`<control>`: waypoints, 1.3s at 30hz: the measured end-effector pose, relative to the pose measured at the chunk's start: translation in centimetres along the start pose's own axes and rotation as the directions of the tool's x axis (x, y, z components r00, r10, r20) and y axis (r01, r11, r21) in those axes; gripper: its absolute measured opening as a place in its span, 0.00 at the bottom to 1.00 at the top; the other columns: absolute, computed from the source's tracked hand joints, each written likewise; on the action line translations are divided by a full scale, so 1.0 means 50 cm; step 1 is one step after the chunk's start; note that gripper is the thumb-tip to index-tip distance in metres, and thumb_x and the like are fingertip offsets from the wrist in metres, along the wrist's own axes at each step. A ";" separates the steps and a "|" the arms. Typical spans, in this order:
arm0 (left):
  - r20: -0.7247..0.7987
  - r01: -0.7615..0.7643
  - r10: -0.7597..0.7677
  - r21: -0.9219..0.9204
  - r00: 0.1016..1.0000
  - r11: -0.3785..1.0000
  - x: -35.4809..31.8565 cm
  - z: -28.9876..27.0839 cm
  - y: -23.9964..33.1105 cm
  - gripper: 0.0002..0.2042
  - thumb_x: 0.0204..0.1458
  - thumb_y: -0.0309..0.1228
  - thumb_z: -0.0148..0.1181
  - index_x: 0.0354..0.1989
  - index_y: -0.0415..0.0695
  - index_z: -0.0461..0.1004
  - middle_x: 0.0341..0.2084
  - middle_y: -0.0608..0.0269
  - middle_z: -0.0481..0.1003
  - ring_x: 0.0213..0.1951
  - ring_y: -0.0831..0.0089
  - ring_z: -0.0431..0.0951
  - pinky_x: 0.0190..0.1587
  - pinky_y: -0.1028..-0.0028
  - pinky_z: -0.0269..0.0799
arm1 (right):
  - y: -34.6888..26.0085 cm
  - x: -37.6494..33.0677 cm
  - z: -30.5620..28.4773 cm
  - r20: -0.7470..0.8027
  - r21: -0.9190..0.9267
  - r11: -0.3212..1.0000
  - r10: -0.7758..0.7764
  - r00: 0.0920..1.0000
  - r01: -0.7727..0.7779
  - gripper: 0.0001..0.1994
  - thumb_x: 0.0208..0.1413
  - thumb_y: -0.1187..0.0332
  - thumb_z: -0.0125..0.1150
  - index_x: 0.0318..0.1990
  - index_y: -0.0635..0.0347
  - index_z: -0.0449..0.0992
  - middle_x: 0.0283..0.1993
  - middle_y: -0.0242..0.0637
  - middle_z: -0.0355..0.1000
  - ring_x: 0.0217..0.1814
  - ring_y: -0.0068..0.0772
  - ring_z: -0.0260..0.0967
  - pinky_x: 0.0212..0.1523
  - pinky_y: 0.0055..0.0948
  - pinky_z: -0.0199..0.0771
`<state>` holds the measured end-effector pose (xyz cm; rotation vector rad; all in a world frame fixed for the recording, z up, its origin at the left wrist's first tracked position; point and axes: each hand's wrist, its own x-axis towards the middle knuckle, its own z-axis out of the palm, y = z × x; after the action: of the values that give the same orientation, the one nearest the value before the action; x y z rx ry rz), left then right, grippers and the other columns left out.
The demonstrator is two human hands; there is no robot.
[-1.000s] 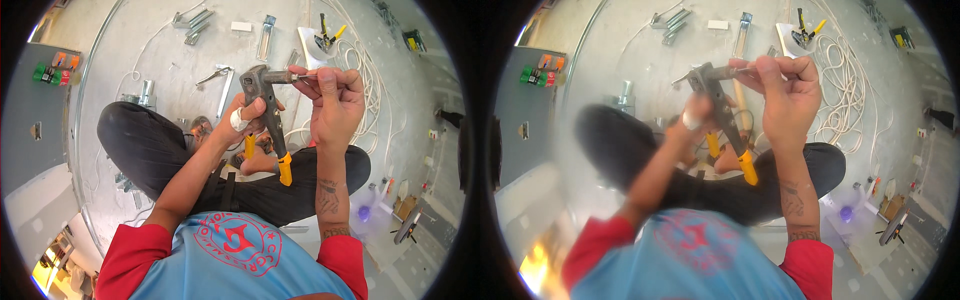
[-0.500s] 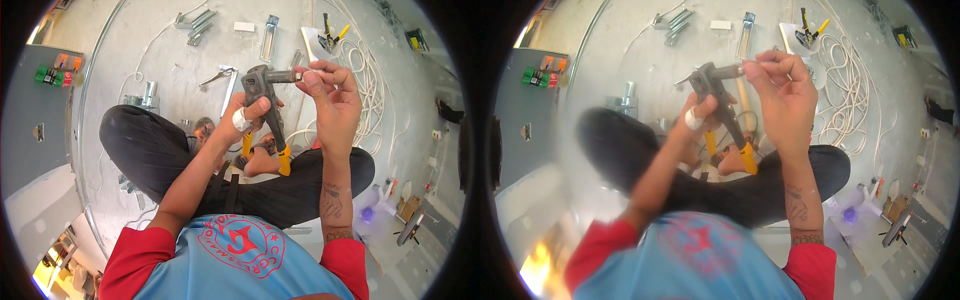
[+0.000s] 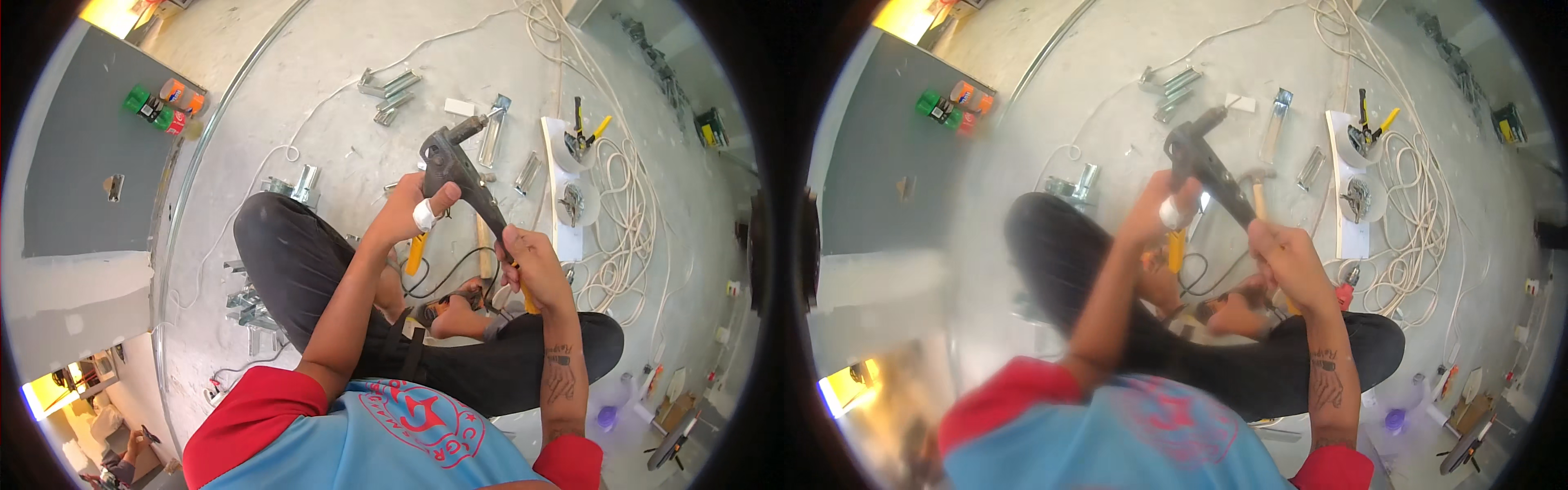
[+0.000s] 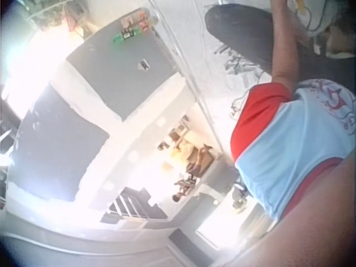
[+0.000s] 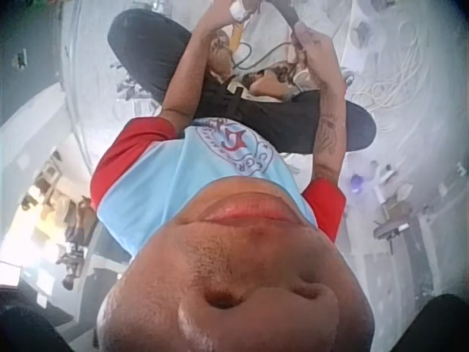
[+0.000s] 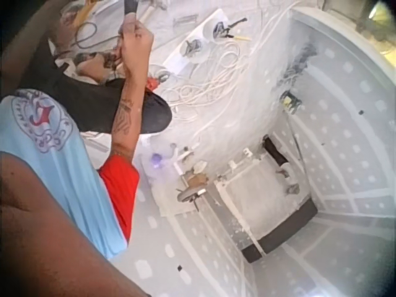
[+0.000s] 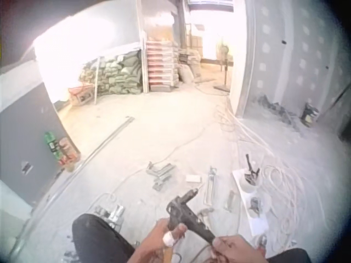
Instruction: Assembling metal studs or frames using a drill, hammer, and pop rivet tool.
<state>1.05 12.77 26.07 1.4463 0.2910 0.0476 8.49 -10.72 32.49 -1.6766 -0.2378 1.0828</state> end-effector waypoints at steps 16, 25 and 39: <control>0.273 0.268 -0.125 -0.587 0.954 0.764 0.002 0.135 -0.072 0.27 0.54 0.44 0.66 0.53 0.34 0.71 0.45 0.53 0.75 0.48 0.61 0.77 0.51 0.64 0.74 | 0.124 0.112 0.003 -0.405 -0.019 0.966 -0.244 0.881 0.258 0.25 0.69 0.45 0.46 0.43 0.61 0.76 0.32 0.31 0.76 0.32 0.25 0.75 0.32 0.28 0.74; -0.276 0.156 0.057 0.690 0.959 0.707 0.042 0.142 -0.175 0.38 0.58 0.62 0.49 0.55 0.32 0.63 0.58 0.35 0.63 0.53 0.42 0.72 0.54 0.53 0.70 | 0.242 0.183 -0.005 0.117 0.779 0.627 -0.165 0.979 0.013 0.23 0.68 0.52 0.50 0.62 0.58 0.68 0.66 0.41 0.66 0.68 0.44 0.63 0.69 0.47 0.60; -0.465 0.475 -0.360 0.157 0.809 0.866 0.029 0.170 -0.458 0.33 0.66 0.57 0.34 0.39 0.38 0.78 0.32 0.40 0.79 0.39 0.41 0.80 0.43 0.49 0.73 | 0.337 0.413 0.021 -0.067 0.492 0.843 0.288 0.955 -0.220 0.28 0.65 0.44 0.53 0.50 0.65 0.70 0.44 0.44 0.73 0.45 0.41 0.74 0.46 0.41 0.80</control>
<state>1.09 1.87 4.16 1.6005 1.0107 -0.0452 13.53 -3.88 7.23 -1.3406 0.3367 1.1035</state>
